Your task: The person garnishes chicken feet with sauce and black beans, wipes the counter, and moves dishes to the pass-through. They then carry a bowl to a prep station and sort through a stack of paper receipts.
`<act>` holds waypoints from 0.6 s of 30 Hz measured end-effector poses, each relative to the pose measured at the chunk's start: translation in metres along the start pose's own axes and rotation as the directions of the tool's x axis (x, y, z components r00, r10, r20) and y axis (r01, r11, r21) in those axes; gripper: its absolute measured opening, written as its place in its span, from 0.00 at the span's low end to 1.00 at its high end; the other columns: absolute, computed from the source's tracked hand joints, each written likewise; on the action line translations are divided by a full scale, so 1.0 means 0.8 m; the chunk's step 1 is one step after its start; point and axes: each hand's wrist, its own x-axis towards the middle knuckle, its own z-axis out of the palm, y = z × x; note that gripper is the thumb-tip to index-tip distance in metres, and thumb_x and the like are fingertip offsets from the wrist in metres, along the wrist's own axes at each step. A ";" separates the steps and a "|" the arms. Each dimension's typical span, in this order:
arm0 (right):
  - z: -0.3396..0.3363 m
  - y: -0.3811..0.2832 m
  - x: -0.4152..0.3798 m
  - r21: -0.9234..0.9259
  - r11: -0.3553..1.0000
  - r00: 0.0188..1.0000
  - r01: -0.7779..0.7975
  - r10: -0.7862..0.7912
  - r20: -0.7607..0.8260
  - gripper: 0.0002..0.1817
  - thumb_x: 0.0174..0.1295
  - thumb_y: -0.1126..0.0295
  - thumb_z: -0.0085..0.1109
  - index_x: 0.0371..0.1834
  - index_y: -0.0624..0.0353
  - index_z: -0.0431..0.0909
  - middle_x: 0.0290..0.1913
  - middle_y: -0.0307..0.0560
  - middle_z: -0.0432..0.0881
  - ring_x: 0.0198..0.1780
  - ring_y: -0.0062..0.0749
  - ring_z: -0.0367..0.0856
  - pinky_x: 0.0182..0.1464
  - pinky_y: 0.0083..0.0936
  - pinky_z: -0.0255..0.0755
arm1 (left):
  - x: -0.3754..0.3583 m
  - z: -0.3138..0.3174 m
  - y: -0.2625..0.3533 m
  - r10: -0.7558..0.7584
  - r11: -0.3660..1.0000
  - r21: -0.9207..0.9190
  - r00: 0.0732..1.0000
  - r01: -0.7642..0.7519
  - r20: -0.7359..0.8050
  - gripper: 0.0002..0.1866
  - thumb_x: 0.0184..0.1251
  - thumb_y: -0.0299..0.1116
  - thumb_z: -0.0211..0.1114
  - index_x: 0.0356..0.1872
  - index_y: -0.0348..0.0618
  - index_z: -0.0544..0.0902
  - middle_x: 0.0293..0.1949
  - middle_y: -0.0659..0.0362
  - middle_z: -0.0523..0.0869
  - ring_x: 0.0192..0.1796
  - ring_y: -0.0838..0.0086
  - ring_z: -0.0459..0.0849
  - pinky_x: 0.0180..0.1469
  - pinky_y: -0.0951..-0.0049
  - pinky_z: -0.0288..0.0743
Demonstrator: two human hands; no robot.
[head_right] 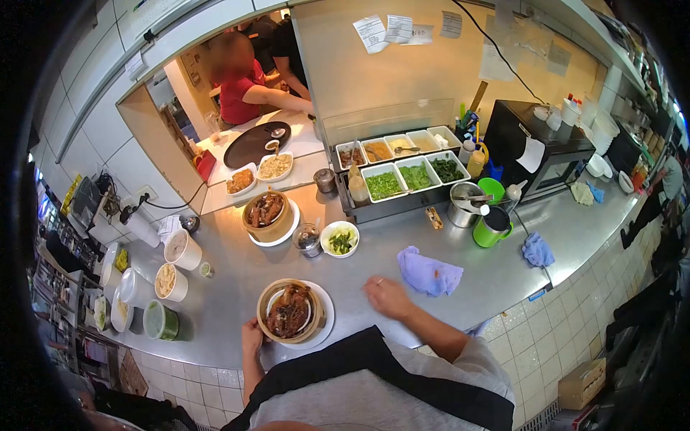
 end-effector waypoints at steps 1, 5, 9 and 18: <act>0.015 -0.013 -0.002 0.135 0.986 0.991 -0.097 0.084 0.105 0.11 0.57 0.71 0.55 0.43 0.56 0.80 0.42 0.51 0.80 0.43 0.51 0.80 0.45 0.40 0.74 | -0.003 -0.004 0.001 -0.010 1.000 -0.029 1.000 0.010 0.007 0.12 0.67 0.24 0.48 0.38 0.33 0.82 0.22 0.56 0.83 0.18 0.75 0.80 0.18 0.77 0.75; 0.044 -0.059 0.015 0.474 0.632 0.756 -0.613 0.294 0.585 0.24 0.64 0.70 0.50 0.64 0.60 0.65 0.41 0.51 0.81 0.37 0.40 0.83 0.36 0.30 0.78 | -0.011 -0.014 0.001 -0.038 0.993 -0.107 0.999 0.039 0.008 0.11 0.68 0.25 0.49 0.38 0.34 0.82 0.21 0.57 0.82 0.16 0.76 0.78 0.17 0.79 0.72; 0.068 -0.078 0.031 0.571 0.480 0.693 -0.666 0.114 0.712 0.31 0.68 0.70 0.45 0.72 0.62 0.48 0.48 0.50 0.80 0.41 0.30 0.82 0.37 0.23 0.78 | -0.020 -0.007 0.008 -0.036 0.996 -0.086 0.999 0.038 0.023 0.12 0.69 0.27 0.49 0.38 0.34 0.81 0.19 0.58 0.81 0.14 0.78 0.76 0.17 0.79 0.70; 0.054 -0.077 0.070 0.608 0.777 0.920 -0.165 -0.100 0.378 0.19 0.64 0.69 0.52 0.60 0.55 0.72 0.54 0.50 0.77 0.54 0.37 0.76 0.57 0.28 0.68 | 0.020 -0.060 -0.038 0.080 0.985 -0.090 0.864 -0.144 -0.498 0.10 0.70 0.30 0.51 0.40 0.37 0.78 0.19 0.60 0.77 0.14 0.79 0.73 0.15 0.79 0.65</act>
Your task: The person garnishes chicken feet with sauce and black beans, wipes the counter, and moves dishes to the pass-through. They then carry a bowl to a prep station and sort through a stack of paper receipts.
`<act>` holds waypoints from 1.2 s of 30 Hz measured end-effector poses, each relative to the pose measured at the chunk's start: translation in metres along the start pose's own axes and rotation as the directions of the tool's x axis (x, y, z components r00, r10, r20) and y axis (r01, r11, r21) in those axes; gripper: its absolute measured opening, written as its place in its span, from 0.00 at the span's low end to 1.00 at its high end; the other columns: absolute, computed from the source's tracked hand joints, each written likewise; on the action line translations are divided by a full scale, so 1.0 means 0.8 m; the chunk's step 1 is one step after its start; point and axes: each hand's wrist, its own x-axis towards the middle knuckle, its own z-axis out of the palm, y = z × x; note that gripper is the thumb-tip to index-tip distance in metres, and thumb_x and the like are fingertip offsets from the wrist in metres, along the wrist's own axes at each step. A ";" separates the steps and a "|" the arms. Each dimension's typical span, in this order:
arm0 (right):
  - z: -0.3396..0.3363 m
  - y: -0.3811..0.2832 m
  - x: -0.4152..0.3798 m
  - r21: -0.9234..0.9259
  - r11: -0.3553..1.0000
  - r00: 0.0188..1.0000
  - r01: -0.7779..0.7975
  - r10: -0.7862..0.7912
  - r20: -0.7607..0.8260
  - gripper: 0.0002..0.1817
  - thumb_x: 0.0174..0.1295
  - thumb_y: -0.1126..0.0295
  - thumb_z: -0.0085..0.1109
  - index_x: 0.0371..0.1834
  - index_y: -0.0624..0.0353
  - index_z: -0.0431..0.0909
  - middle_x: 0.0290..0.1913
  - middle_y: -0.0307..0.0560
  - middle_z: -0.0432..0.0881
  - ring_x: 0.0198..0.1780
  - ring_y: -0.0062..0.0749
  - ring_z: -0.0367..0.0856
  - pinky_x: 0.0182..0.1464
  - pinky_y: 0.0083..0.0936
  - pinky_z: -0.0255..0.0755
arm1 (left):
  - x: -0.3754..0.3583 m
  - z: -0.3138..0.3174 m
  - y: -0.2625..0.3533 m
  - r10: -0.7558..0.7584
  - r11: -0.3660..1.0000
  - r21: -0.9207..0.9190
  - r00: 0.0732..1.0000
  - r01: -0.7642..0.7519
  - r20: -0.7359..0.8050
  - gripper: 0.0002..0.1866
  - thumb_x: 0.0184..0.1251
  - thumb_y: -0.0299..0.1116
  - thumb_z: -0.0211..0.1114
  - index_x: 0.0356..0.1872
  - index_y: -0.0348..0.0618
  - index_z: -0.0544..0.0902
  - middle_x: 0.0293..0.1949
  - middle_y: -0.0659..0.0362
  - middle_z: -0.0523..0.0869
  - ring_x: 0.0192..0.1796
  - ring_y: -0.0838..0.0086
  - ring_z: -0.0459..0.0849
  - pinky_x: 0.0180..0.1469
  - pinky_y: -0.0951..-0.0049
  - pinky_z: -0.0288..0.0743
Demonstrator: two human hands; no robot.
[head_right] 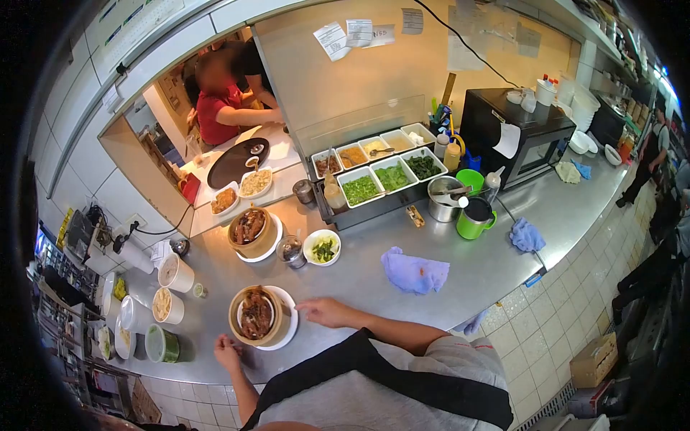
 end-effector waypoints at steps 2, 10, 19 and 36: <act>-0.028 0.006 -0.014 -0.314 0.939 0.971 0.139 -0.192 -0.144 0.16 0.61 0.70 0.55 0.53 0.54 0.77 0.50 0.50 0.79 0.50 0.40 0.78 0.53 0.32 0.71 | 0.022 -0.014 -0.024 0.079 0.994 0.078 0.993 -0.072 -0.092 0.09 0.70 0.31 0.51 0.41 0.37 0.78 0.20 0.61 0.76 0.15 0.81 0.71 0.16 0.79 0.63; -0.173 0.012 -0.173 -0.774 0.596 0.950 -0.214 -0.058 -0.307 0.15 0.56 0.64 0.58 0.47 0.50 0.80 0.58 0.45 0.75 0.56 0.40 0.74 0.59 0.40 0.64 | 0.025 -0.013 -0.033 0.207 0.976 0.100 0.965 -0.193 -0.159 0.10 0.69 0.33 0.53 0.41 0.38 0.79 0.18 0.63 0.75 0.17 0.83 0.68 0.19 0.79 0.62; -0.159 0.070 -0.182 -0.753 0.545 0.837 -0.368 -0.160 -0.524 0.21 0.51 0.66 0.62 0.52 0.44 0.77 0.58 0.46 0.72 0.56 0.45 0.71 0.56 0.41 0.63 | 0.040 -0.018 -0.040 0.204 0.963 0.213 0.960 -0.163 -0.192 0.12 0.68 0.35 0.55 0.36 0.36 0.81 0.20 0.62 0.77 0.20 0.80 0.72 0.22 0.76 0.65; -0.170 0.053 -0.165 -0.791 0.452 0.819 -0.412 -0.197 -0.539 0.23 0.52 0.62 0.63 0.54 0.51 0.76 0.64 0.55 0.67 0.63 0.49 0.66 0.64 0.45 0.57 | 0.057 -0.006 -0.028 0.246 0.946 0.276 0.932 -0.171 -0.267 0.12 0.65 0.34 0.57 0.37 0.34 0.81 0.25 0.57 0.83 0.25 0.74 0.77 0.30 0.72 0.72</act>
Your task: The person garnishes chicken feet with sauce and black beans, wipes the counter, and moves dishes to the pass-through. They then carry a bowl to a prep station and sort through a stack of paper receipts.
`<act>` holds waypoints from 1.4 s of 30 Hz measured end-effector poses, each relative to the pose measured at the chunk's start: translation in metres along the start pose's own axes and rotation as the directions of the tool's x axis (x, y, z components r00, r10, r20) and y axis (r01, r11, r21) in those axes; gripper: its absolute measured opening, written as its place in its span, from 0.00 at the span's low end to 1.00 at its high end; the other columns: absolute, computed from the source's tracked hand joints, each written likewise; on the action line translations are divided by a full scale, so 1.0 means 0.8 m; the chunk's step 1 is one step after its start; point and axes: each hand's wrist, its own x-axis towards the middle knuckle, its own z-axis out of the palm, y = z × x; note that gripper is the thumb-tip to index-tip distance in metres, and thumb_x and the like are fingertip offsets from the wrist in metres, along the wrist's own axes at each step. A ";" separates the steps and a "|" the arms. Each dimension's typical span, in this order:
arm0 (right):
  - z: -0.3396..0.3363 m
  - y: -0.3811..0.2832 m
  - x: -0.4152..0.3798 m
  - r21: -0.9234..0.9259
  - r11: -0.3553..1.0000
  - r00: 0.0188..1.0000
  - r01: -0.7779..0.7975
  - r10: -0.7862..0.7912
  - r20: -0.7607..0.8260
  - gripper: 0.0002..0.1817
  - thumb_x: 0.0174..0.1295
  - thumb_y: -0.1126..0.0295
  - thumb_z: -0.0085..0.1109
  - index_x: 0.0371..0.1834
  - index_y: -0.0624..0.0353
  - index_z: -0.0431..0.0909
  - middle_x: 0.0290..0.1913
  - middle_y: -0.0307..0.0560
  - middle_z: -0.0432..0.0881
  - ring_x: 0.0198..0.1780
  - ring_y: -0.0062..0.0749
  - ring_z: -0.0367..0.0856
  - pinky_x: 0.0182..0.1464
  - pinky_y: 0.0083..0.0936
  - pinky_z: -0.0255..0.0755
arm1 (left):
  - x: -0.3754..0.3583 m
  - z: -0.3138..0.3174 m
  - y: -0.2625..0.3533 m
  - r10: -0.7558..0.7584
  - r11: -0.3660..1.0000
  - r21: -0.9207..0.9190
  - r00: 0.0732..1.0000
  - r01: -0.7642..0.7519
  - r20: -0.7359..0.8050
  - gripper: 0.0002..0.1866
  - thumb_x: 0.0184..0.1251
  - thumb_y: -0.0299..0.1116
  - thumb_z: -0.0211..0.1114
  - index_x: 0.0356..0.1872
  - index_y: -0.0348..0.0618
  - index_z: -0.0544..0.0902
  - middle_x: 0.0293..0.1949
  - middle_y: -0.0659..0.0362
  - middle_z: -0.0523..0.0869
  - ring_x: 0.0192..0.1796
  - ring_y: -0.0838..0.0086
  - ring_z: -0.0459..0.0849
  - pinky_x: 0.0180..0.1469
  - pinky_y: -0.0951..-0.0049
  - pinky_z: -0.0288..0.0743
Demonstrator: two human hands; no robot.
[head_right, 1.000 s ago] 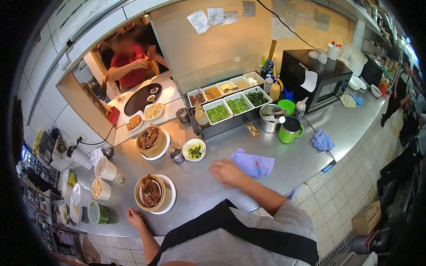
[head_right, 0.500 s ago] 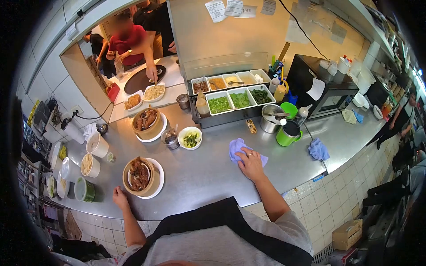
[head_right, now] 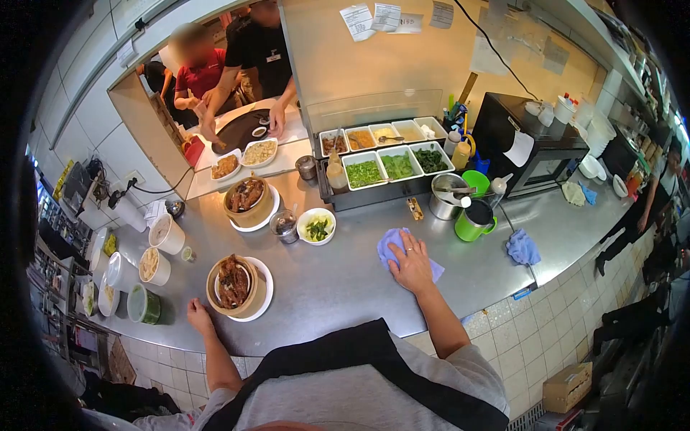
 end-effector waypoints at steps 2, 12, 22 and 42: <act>0.010 0.007 -0.004 0.031 1.000 1.000 -0.003 0.002 0.020 0.23 0.53 0.63 0.62 0.54 0.53 0.76 0.63 0.54 0.69 0.63 0.49 0.67 0.63 0.45 0.58 | -0.004 -0.006 0.014 -0.013 1.000 0.018 1.000 0.012 0.021 0.12 0.65 0.33 0.57 0.37 0.34 0.81 0.26 0.57 0.83 0.25 0.74 0.78 0.31 0.72 0.72; 0.023 0.006 -0.004 0.107 0.994 0.999 -0.038 0.039 -0.011 0.20 0.55 0.64 0.60 0.52 0.56 0.76 0.59 0.55 0.73 0.60 0.49 0.70 0.61 0.40 0.63 | -0.001 -0.004 0.003 -0.018 1.000 0.005 1.000 0.018 0.025 0.12 0.65 0.35 0.57 0.38 0.35 0.81 0.26 0.57 0.83 0.25 0.73 0.79 0.31 0.72 0.73; 0.025 -0.001 -0.003 0.105 0.992 0.996 -0.077 0.080 -0.027 0.20 0.54 0.65 0.60 0.51 0.56 0.76 0.58 0.54 0.74 0.58 0.51 0.71 0.60 0.41 0.64 | -0.003 -0.007 0.015 -0.018 1.000 0.019 1.000 0.017 0.023 0.13 0.65 0.37 0.57 0.38 0.35 0.82 0.25 0.58 0.83 0.24 0.75 0.78 0.31 0.72 0.73; 0.023 -0.003 -0.001 0.100 0.990 0.995 -0.101 0.102 -0.005 0.20 0.54 0.66 0.59 0.52 0.56 0.76 0.59 0.54 0.73 0.59 0.50 0.71 0.62 0.40 0.64 | 0.002 -0.004 0.000 -0.017 1.000 0.016 1.000 0.016 0.024 0.15 0.65 0.40 0.58 0.39 0.36 0.83 0.24 0.57 0.83 0.25 0.74 0.80 0.31 0.72 0.73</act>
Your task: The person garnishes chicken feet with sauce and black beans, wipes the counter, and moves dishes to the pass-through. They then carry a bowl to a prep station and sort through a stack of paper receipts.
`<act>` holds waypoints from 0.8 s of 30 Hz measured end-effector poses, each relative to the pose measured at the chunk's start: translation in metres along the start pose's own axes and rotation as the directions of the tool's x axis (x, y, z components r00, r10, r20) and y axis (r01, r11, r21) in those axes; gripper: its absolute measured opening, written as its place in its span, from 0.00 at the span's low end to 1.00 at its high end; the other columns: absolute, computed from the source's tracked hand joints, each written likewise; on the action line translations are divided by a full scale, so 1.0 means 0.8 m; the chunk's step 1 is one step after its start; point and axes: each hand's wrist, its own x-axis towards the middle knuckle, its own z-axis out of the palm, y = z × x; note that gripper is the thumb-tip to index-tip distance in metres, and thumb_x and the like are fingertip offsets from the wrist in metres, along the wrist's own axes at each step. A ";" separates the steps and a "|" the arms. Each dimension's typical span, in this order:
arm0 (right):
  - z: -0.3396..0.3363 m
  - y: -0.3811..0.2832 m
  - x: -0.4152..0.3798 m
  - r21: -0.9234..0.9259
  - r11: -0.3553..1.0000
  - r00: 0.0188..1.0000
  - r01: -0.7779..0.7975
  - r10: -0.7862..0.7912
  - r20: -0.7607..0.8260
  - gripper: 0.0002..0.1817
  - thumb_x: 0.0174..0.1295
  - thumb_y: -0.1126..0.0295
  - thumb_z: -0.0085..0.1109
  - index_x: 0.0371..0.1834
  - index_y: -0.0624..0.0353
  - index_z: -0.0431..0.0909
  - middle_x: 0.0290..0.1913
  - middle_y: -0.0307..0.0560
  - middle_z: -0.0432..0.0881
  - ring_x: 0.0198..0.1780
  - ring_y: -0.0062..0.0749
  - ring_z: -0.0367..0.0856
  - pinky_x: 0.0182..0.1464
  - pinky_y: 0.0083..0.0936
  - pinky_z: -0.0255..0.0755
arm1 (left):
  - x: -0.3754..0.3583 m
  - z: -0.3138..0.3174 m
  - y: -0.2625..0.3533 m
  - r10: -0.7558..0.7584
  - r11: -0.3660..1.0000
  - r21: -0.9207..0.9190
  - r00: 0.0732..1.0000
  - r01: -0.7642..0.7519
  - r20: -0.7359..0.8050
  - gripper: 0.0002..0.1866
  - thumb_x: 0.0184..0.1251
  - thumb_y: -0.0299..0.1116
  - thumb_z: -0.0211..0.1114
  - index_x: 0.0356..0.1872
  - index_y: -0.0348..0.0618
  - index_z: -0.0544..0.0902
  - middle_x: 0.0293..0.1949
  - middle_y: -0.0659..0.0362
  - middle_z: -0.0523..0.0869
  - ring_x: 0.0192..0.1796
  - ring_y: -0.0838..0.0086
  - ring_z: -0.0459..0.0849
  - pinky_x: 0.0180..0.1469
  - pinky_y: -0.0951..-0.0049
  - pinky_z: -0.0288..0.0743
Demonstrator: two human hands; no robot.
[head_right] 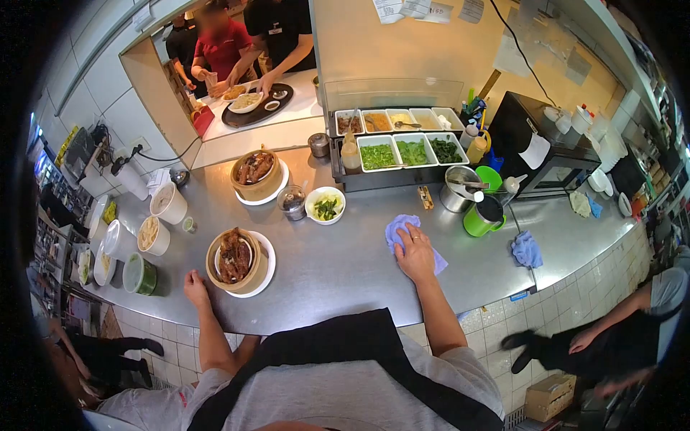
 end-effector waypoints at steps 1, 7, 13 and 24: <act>0.002 0.000 -0.001 0.000 1.000 1.000 -0.005 0.005 0.004 0.20 0.54 0.66 0.59 0.52 0.56 0.76 0.59 0.54 0.73 0.59 0.50 0.71 0.62 0.40 0.64 | -0.001 -0.001 0.004 -0.007 1.000 0.006 1.000 0.007 0.007 0.16 0.65 0.40 0.58 0.39 0.35 0.82 0.24 0.57 0.83 0.25 0.74 0.80 0.31 0.72 0.73; 0.006 0.005 -0.001 0.006 1.000 1.000 -0.011 0.011 0.009 0.20 0.55 0.65 0.58 0.52 0.55 0.77 0.59 0.53 0.73 0.59 0.50 0.71 0.62 0.41 0.64 | 0.008 0.007 -0.020 0.009 1.000 -0.012 1.000 -0.009 -0.009 0.16 0.65 0.40 0.58 0.38 0.36 0.82 0.23 0.57 0.83 0.25 0.74 0.79 0.30 0.71 0.72; 0.002 0.001 0.000 0.008 1.000 1.000 -0.005 0.005 0.001 0.19 0.57 0.63 0.59 0.51 0.55 0.77 0.59 0.53 0.74 0.59 0.50 0.71 0.61 0.40 0.64 | 0.001 0.002 -0.001 0.002 1.000 0.016 1.000 -0.001 -0.014 0.14 0.64 0.40 0.57 0.37 0.38 0.83 0.21 0.58 0.82 0.24 0.74 0.78 0.30 0.72 0.72; 0.003 0.002 -0.001 0.013 1.000 1.000 0.001 -0.001 -0.004 0.19 0.57 0.61 0.59 0.51 0.55 0.77 0.59 0.53 0.73 0.59 0.51 0.71 0.61 0.41 0.64 | 0.003 0.003 -0.006 -0.018 1.000 -0.011 1.000 0.018 0.001 0.15 0.65 0.39 0.58 0.38 0.36 0.82 0.25 0.57 0.83 0.24 0.75 0.79 0.30 0.72 0.74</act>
